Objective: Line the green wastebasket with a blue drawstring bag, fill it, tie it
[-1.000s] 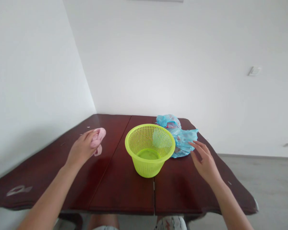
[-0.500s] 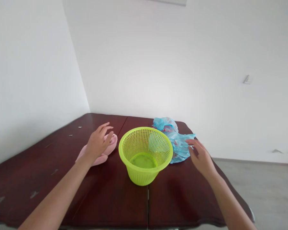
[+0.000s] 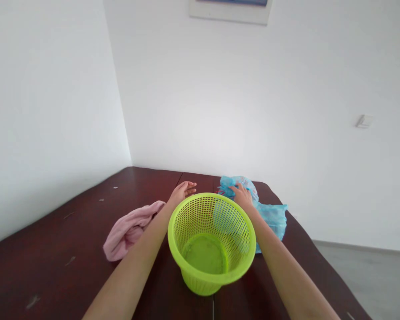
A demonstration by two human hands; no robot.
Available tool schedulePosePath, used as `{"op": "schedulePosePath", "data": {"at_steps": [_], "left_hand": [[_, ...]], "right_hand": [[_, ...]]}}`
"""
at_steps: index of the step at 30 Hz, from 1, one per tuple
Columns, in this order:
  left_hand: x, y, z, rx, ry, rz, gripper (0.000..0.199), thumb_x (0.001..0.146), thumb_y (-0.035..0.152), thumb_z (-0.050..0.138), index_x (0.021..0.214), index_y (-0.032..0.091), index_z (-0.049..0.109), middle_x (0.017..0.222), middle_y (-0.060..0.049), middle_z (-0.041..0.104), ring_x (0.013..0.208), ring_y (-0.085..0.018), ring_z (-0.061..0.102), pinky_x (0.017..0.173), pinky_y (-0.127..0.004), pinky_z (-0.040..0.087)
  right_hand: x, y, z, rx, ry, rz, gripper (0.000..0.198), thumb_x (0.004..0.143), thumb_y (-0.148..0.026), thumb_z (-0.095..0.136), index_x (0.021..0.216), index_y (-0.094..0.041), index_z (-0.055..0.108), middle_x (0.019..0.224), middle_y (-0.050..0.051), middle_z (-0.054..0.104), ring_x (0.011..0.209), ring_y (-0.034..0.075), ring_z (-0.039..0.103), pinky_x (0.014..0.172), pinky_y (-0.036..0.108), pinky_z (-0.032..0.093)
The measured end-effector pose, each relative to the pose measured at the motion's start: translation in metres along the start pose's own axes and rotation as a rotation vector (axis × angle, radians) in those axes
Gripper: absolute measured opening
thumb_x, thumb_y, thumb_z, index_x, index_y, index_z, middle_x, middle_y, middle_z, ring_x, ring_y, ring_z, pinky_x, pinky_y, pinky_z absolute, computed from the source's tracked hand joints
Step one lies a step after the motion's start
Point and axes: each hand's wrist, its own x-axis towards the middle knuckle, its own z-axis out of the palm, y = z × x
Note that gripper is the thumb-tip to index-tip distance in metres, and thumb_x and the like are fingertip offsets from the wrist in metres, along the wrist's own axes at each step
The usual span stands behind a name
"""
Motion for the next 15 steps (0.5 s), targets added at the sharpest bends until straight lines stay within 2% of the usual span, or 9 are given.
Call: {"op": "schedulePosePath", "data": {"at_steps": [3, 7, 10, 12, 15], "left_hand": [[0.016, -0.005, 0.001, 0.045, 0.059, -0.045, 0.029, 0.101, 0.047, 0.077, 0.098, 0.02, 0.068, 0.119, -0.014, 0.088, 0.078, -0.018, 0.08, 0.069, -0.028, 0.061], [0.026, 0.003, 0.003, 0.125, 0.053, -0.042, 0.029, 0.101, 0.05, 0.075, 0.102, 0.021, 0.071, 0.119, -0.013, 0.088, 0.08, -0.017, 0.079, 0.07, -0.026, 0.059], [0.027, 0.011, 0.01, 0.225, -0.038, -0.017, 0.028, 0.1, 0.049, 0.078, 0.1, 0.02, 0.076, 0.115, -0.011, 0.089, 0.079, -0.017, 0.078, 0.068, -0.025, 0.055], [0.025, 0.015, 0.017, 0.298, -0.125, 0.0, 0.028, 0.099, 0.047, 0.083, 0.096, 0.02, 0.079, 0.108, -0.011, 0.088, 0.077, -0.018, 0.076, 0.068, -0.027, 0.053], [0.019, 0.018, 0.028, 0.366, -0.235, 0.037, 0.032, 0.098, 0.051, 0.088, 0.099, 0.019, 0.083, 0.108, -0.012, 0.088, 0.083, -0.021, 0.078, 0.077, -0.032, 0.058]], "right_hand": [[0.012, -0.004, 0.019, 0.068, 0.097, 0.044, 0.044, 0.093, -0.004, 0.057, 0.119, -0.02, 0.089, 0.139, 0.022, 0.077, 0.137, 0.037, 0.067, 0.124, 0.049, 0.045], [0.033, -0.016, 0.031, 0.256, 0.245, 0.072, 0.032, 0.098, -0.021, 0.053, 0.114, -0.02, 0.081, 0.127, 0.019, 0.078, 0.125, 0.033, 0.068, 0.116, 0.046, 0.049], [0.048, -0.031, 0.033, 0.452, 0.315, 0.078, 0.033, 0.106, -0.041, 0.044, 0.107, -0.024, 0.072, 0.107, 0.012, 0.078, 0.102, 0.029, 0.069, 0.095, 0.04, 0.055], [0.054, -0.043, 0.033, 0.581, 0.319, 0.068, 0.038, 0.107, -0.053, 0.041, 0.099, -0.026, 0.067, 0.092, 0.008, 0.074, 0.088, 0.027, 0.066, 0.081, 0.036, 0.054], [0.05, -0.062, 0.033, 0.748, 0.26, 0.026, 0.043, 0.104, -0.064, 0.049, 0.088, -0.027, 0.063, 0.085, 0.004, 0.071, 0.082, 0.023, 0.064, 0.076, 0.033, 0.053]]}}
